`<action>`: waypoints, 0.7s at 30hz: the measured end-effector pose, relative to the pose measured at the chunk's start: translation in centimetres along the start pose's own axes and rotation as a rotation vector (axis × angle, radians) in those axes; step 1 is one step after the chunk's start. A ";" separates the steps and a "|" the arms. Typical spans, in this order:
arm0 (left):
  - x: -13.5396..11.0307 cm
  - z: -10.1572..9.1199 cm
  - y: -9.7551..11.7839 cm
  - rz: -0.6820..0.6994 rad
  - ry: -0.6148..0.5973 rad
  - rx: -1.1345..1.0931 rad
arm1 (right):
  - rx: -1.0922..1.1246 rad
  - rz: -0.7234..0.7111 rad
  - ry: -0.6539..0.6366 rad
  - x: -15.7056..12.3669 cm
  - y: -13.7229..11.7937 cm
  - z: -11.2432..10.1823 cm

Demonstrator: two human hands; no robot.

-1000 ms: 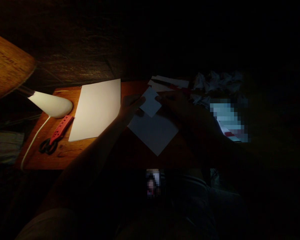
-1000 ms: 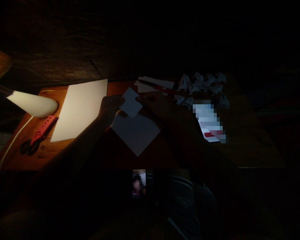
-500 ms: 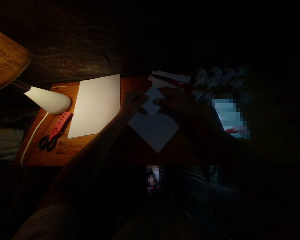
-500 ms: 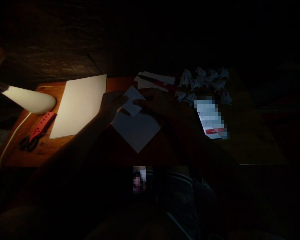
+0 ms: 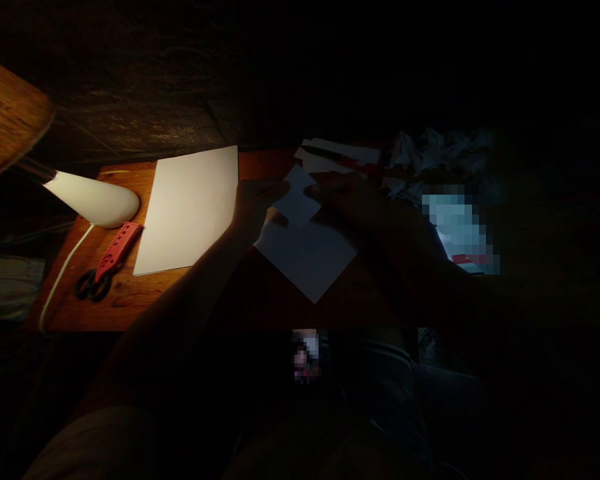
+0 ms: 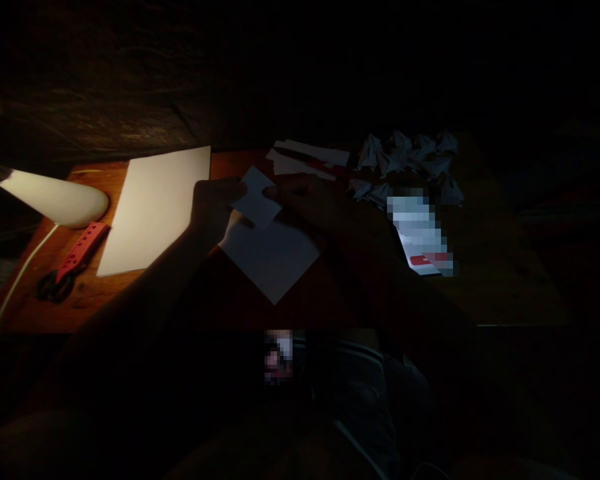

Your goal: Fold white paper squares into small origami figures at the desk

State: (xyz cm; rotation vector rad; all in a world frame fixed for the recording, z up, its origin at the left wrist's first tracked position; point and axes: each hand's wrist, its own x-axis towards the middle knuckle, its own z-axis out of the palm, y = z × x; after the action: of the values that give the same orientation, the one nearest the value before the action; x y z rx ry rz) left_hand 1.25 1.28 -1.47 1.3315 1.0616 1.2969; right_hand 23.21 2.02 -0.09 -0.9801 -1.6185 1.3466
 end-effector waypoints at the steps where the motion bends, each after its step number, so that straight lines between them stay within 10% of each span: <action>1: 0.1 0.0 -0.1 0.017 0.018 -0.002 | 0.011 0.011 0.003 0.0 0.1 0.0; 21: 0.3 -0.3 -0.2 0.070 -0.005 0.085 | 0.025 -0.028 0.069 1.2 2.1 -0.3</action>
State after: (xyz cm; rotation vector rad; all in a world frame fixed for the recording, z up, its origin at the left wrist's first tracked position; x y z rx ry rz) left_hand 1.00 1.64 -1.59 1.4458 1.0863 1.3115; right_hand 23.23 3.50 -1.99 -0.9755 -1.5547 1.2972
